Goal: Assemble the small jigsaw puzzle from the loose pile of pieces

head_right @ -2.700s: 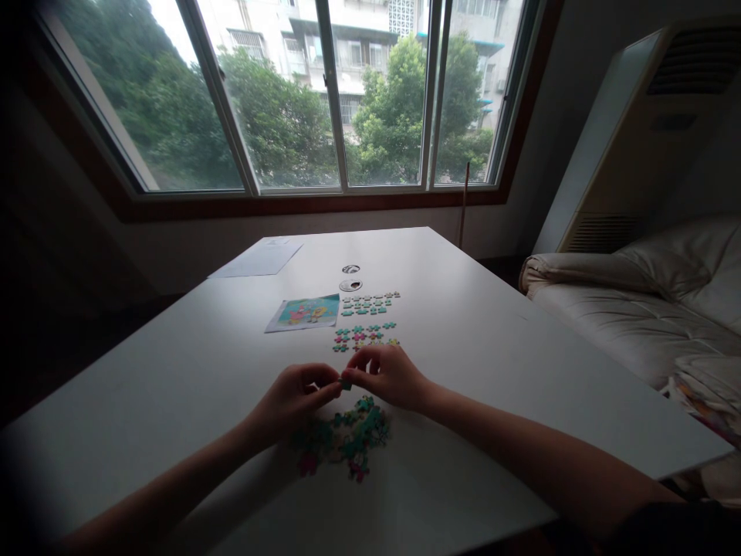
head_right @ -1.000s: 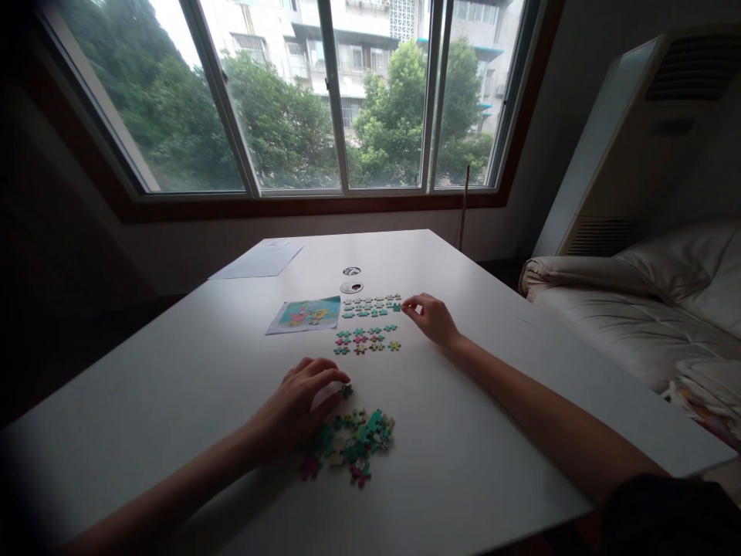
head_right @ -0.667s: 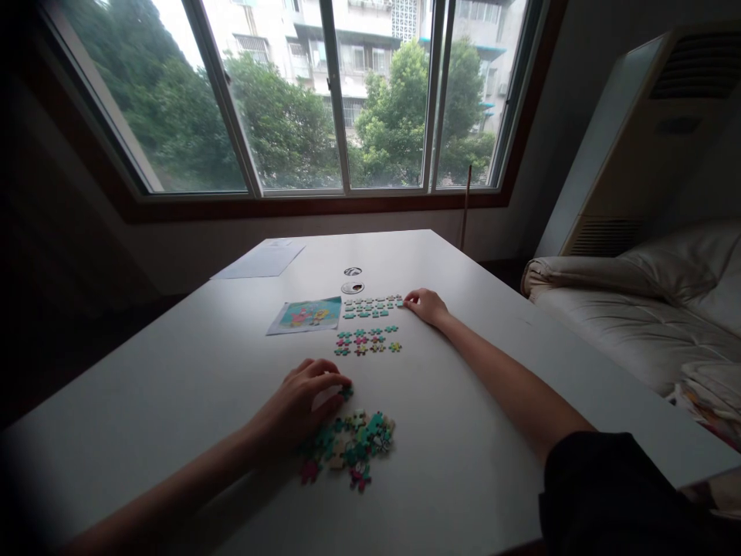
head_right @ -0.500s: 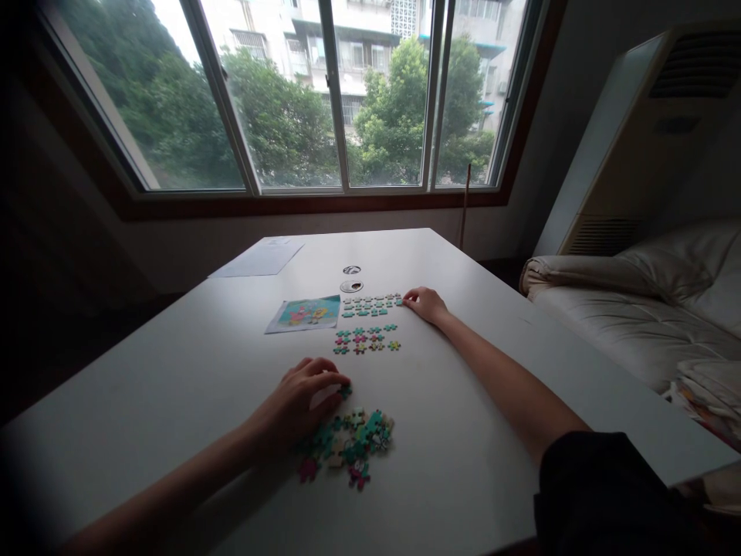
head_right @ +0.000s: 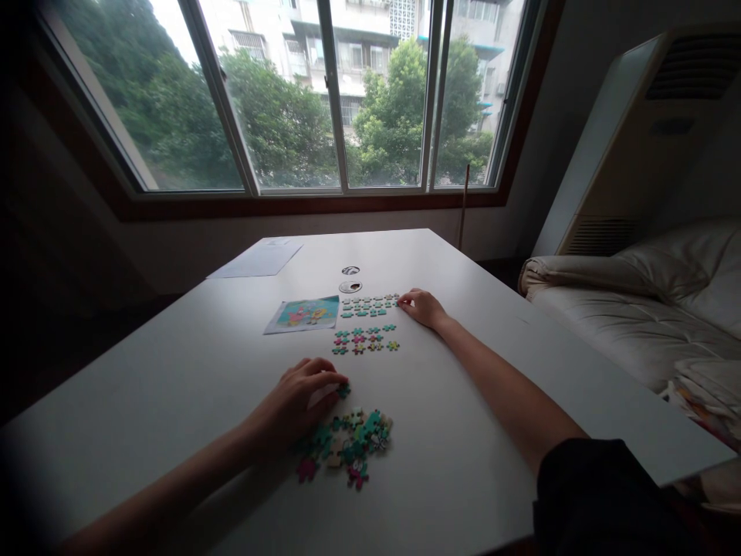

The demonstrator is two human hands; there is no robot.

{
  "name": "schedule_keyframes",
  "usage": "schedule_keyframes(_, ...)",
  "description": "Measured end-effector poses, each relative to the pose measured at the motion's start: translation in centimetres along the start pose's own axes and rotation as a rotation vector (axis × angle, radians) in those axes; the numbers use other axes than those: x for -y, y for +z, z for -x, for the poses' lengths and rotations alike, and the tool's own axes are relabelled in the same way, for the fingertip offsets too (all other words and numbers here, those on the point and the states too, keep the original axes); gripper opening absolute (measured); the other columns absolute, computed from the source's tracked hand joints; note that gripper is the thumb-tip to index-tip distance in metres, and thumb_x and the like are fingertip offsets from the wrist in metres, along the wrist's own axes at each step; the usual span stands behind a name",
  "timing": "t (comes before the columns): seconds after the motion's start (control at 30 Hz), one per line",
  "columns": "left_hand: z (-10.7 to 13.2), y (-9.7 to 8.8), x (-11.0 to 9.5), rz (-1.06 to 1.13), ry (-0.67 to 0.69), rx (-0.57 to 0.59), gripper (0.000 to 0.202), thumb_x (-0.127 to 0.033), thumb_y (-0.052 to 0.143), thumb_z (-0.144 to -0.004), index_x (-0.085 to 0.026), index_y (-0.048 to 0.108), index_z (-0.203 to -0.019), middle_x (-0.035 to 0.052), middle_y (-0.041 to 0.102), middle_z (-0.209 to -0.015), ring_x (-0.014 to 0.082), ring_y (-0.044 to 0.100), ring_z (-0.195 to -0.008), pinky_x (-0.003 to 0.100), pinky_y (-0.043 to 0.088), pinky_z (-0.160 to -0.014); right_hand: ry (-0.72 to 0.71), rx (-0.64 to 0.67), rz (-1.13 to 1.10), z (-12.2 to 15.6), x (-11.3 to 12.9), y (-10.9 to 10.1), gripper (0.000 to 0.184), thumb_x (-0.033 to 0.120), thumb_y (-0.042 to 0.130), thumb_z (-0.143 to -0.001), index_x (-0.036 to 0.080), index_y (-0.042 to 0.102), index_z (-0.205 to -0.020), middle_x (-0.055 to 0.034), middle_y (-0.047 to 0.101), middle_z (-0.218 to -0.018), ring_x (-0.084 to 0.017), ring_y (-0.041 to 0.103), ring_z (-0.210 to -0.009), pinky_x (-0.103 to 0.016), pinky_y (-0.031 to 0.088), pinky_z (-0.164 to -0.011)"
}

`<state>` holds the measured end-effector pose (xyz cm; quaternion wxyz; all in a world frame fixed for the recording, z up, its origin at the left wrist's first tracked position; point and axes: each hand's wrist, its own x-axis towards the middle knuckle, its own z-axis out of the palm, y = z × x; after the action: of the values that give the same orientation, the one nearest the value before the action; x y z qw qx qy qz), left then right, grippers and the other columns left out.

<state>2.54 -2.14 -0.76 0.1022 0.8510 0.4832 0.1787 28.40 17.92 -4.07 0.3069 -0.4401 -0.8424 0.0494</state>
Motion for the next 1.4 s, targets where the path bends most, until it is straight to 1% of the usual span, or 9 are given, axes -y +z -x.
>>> schedule_keyframes(0.27, 0.1, -0.2, -0.2, 0.029, -0.006, -0.014, 0.016, -0.02, 0.052, -0.078, -0.023, 0.061, -0.091, 0.0041, 0.057, -0.096, 0.0212, 0.049, -0.091, 0.037, 0.039, -0.079, -0.014, -0.026, -0.02, 0.0, 0.0, -0.2, 0.017, 0.022, 0.054, -0.076, 0.018, 0.069, -0.085, -0.003, 0.061, -0.076, -0.008, 0.049, -0.058, -0.021, 0.041, -0.062)
schedule_keyframes(0.43, 0.1, -0.3, 0.4, 0.118, -0.04, -0.022, 0.013, -0.016, 0.057, -0.072, -0.021, 0.062, -0.084, 0.0035, 0.058, -0.092, 0.0202, 0.05, -0.089, 0.035, 0.04, -0.08, 0.007, -0.079, -0.043, 0.5, 1.2, -0.6, 0.018, 0.023, 0.052, -0.078, 0.017, 0.067, -0.086, -0.0028, 0.06, -0.074, -0.008, 0.047, -0.054, -0.022, 0.041, -0.06)
schedule_keyframes(0.57, -0.1, -0.3, 1.0, 0.175, -0.063, -0.033, 0.014, -0.013, 0.057, -0.067, -0.02, 0.061, -0.079, 0.0025, 0.058, -0.086, 0.0189, 0.052, -0.085, 0.032, 0.041, -0.078, -0.034, -0.045, -0.124, 1.9, 3.5, -0.7, 0.018, 0.024, 0.051, -0.079, 0.017, 0.066, -0.085, -0.0026, 0.06, -0.076, -0.007, 0.045, -0.051, -0.02, 0.04, -0.054)
schedule_keyframes(0.73, -0.3, -0.2, 0.7, 0.22, -0.094, -0.041, 0.015, -0.01, 0.054, -0.064, -0.018, 0.056, -0.076, -0.0007, 0.058, -0.076, 0.0143, 0.054, -0.072, 0.025, 0.042, -0.067, -0.158, 0.101, -0.288, 5.3, 7.7, -1.3, 0.017, 0.023, 0.051, -0.079, 0.017, 0.066, -0.083, -0.003, 0.059, -0.076, -0.006, 0.045, -0.052, -0.018, 0.039, -0.051)
schedule_keyframes(0.87, -0.3, -0.1, -0.1, 0.269, -0.069, -0.102, 0.022, -0.011, 0.05, -0.068, -0.019, 0.056, -0.087, -0.0024, 0.059, -0.073, 0.0116, 0.054, -0.066, 0.023, 0.042, -0.064, -0.225, 0.15, -0.365, 7.7, 10.8, -2.3, 0.016, 0.023, 0.05, -0.08, 0.018, 0.065, -0.084, -0.0029, 0.059, -0.076, -0.006, 0.046, -0.052, -0.017, 0.039, -0.05)
schedule_keyframes(0.97, -0.3, -0.3, -0.6, 0.32, -0.072, -0.16, 0.016, -0.016, 0.051, -0.074, -0.02, 0.059, -0.087, -0.0013, 0.062, -0.074, 0.0117, 0.055, -0.067, 0.022, 0.041, -0.063, -0.251, 0.123, -0.338, 8.8, 12.6, -2.8, 0.015, 0.022, 0.05, -0.08, 0.019, 0.064, -0.085, -0.002, 0.058, -0.073, -0.006, 0.049, -0.055, -0.018, 0.04, -0.051)
schedule_keyframes(1.2, -0.5, -0.8, -1.1, 0.624, -0.223, -0.182, 0.021, -0.033, 0.057, -0.075, -0.015, 0.065, -0.081, 0.0042, 0.067, -0.076, 0.0159, 0.059, -0.069, 0.024, 0.043, -0.058, -0.278, 0.025, -0.216, 9.7, 14.9, -3.1, 0.013, 0.026, 0.053, -0.079, 0.022, 0.062, -0.087, -0.002, 0.062, -0.078, -0.01, 0.056, -0.066, -0.021, 0.043, -0.062)
schedule_keyframes(1.33, -0.5, -1.0, -1.5, 0.856, -0.278, -0.155, 0.019, -0.031, 0.062, -0.071, -0.014, 0.065, -0.08, 0.0043, 0.067, -0.078, 0.0165, 0.06, -0.073, 0.026, 0.046, -0.067, -0.277, -0.032, -0.176, 9.8, 15.2, -2.8, 0.015, 0.035, 0.055, -0.078, 0.022, 0.061, -0.083, -0.0009, 0.062, -0.073, -0.01, 0.056, -0.063, -0.022, 0.042, -0.061)
schedule_keyframes(1.4, -0.5, -1.1, -1.8, 0.934, -0.316, -0.132, 0.018, -0.029, 0.064, -0.069, -0.013, 0.064, -0.079, 0.0036, 0.067, -0.074, 0.0152, 0.059, -0.07, 0.025, 0.046, -0.065, -0.275, -0.053, -0.177, 9.8, 15.3, -2.8, 0.014, 0.034, 0.055, -0.079, 0.022, 0.061, -0.081, -0.0006, 0.061, -0.072, -0.01, 0.056, -0.062, -0.022, 0.042, -0.06)
